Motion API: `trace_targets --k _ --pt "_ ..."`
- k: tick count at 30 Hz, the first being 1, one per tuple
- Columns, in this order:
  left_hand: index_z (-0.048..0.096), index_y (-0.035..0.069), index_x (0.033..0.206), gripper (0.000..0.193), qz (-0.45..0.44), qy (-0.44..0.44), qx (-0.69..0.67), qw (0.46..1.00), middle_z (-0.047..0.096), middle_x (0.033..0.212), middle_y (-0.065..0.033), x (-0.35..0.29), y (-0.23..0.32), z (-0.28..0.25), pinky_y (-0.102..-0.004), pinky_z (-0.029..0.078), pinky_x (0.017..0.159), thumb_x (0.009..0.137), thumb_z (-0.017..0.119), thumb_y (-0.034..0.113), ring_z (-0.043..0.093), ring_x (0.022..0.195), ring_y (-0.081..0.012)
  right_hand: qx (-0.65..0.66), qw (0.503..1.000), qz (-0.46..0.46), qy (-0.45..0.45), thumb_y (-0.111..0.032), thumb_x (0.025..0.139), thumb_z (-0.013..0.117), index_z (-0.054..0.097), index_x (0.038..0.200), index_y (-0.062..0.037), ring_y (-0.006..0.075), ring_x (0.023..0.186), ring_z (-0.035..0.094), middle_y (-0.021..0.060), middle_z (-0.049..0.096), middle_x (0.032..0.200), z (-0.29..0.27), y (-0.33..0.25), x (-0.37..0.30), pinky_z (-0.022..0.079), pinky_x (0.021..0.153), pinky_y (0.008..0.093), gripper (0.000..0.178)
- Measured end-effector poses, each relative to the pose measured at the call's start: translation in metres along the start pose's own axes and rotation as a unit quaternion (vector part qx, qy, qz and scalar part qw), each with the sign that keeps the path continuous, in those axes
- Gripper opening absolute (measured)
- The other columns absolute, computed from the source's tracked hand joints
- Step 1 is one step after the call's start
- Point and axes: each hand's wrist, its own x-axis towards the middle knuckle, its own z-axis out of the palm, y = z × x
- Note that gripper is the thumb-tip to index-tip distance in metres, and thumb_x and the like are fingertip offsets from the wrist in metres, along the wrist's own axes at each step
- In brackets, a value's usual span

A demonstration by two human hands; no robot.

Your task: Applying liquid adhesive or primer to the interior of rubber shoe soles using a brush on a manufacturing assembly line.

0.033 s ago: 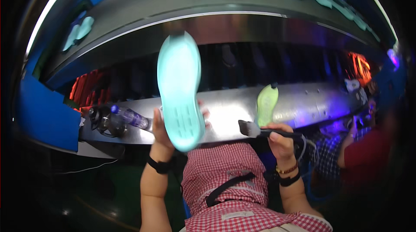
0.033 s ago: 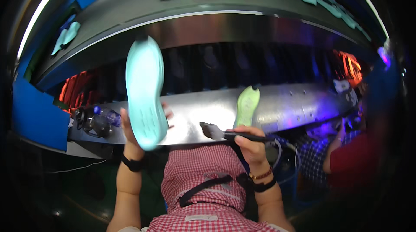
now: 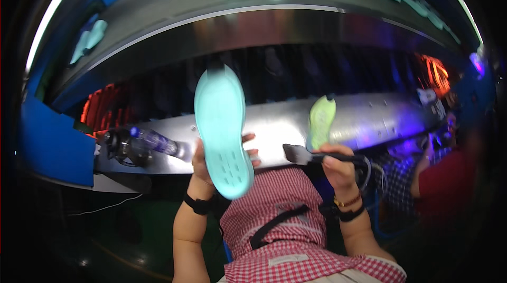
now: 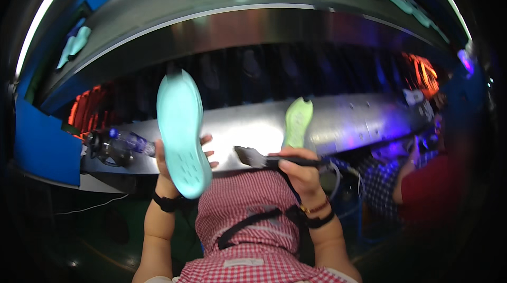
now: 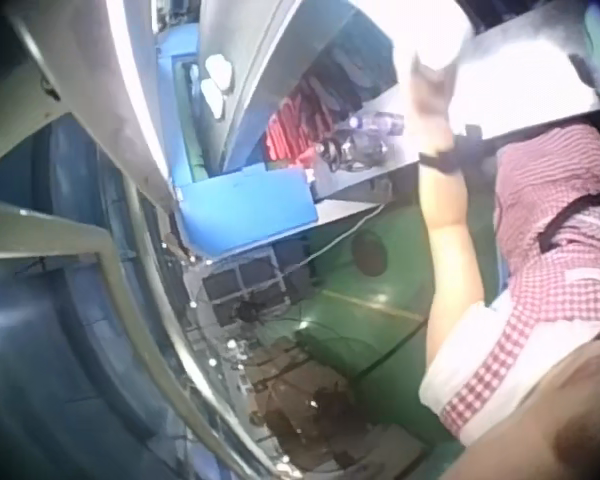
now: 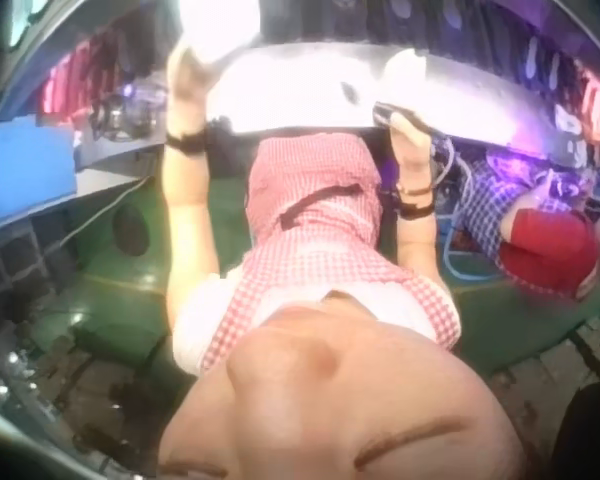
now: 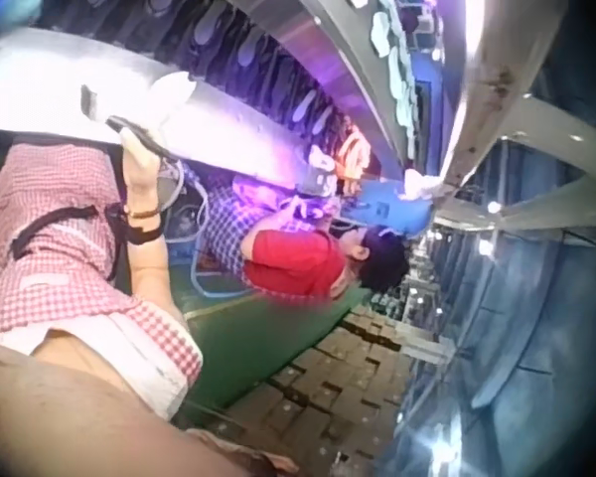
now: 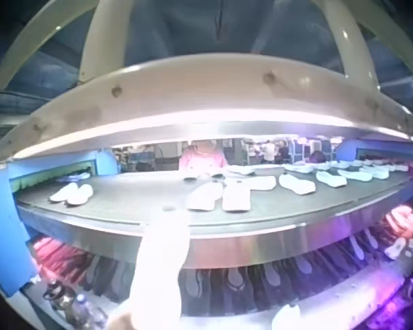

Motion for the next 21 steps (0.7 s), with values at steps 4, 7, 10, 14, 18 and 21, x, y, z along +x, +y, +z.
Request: trace_targets --k 4,7,10,14,18,21 --pt "0.032 0.0 0.135 0.079 -0.063 0.111 0.034 0.991 0.045 0.128 -0.0253 -0.029 -0.074 -0.037 -0.0492 0.042 0.096 0.083 0.051 0.057 0.052 0.111 -0.0383 -0.054 0.991 0.12 -0.013 0.001 0.078 0.061 0.062 0.101 0.0054 0.0236 0.092 0.062 0.0172 0.065 0.097 0.01 0.027 0.008 0.048 0.087 0.0342 0.023" --pt "0.034 0.009 0.137 0.089 0.023 0.155 -0.11 0.981 0.048 0.125 -0.0255 -0.033 -0.098 -0.038 -0.0544 0.041 0.095 0.08 0.026 0.077 0.049 0.111 -0.0432 -0.089 0.983 0.16 -0.015 0.0 0.08 0.062 0.063 0.099 0.006 0.0182 0.087 0.063 0.0135 0.066 0.094 0.02 0.048 0.024 0.05 0.082 0.0295 0.02" --pt "0.038 0.01 0.135 0.089 0.011 0.139 -0.102 0.985 0.049 0.122 -0.0252 -0.032 -0.101 -0.032 -0.0549 0.041 0.094 0.08 0.019 0.077 0.051 0.108 -0.042 -0.148 0.978 0.15 -0.002 -0.004 0.08 0.066 0.065 0.1 0.0036 0.0132 0.085 0.063 0.0101 0.067 0.093 0.029 0.055 0.042 0.051 0.08 0.0245 0.021" --pt "0.037 0.008 0.134 0.081 0.037 0.172 -0.075 0.981 0.053 0.117 -0.0217 -0.024 -0.108 -0.032 -0.0497 0.042 0.094 0.085 0.019 0.07 0.053 0.106 -0.0375 -0.152 0.982 0.114 0.004 -0.005 0.08 0.065 0.065 0.098 0.0039 0.0137 0.085 0.063 0.0108 0.066 0.094 0.044 0.058 0.058 0.05 0.077 0.0238 0.02" --pt "0.043 0.009 0.129 0.076 0.124 0.317 -0.137 0.93 0.056 0.113 -0.0156 -0.013 -0.116 -0.034 -0.045 0.042 0.094 0.087 0.021 0.067 0.056 0.104 -0.0308 -0.451 0.885 -0.057 -0.101 -0.009 0.074 0.07 0.069 0.096 -0.0036 0.0146 0.074 0.06 0.0085 0.064 0.08 0.064 0.063 0.046 0.048 0.068 0.0269 0.023" --pt "0.045 0.007 0.125 0.076 0.134 0.343 -0.005 0.93 0.058 0.107 -0.0147 -0.016 -0.096 -0.033 -0.0427 0.046 0.089 0.088 0.016 0.067 0.057 0.1 -0.0282 -0.474 0.847 -0.114 -0.211 -0.009 0.072 0.07 0.069 0.095 -0.0036 0.0205 0.07 0.058 0.0095 0.063 0.076 0.066 0.051 0.026 0.047 0.062 0.0295 0.023"
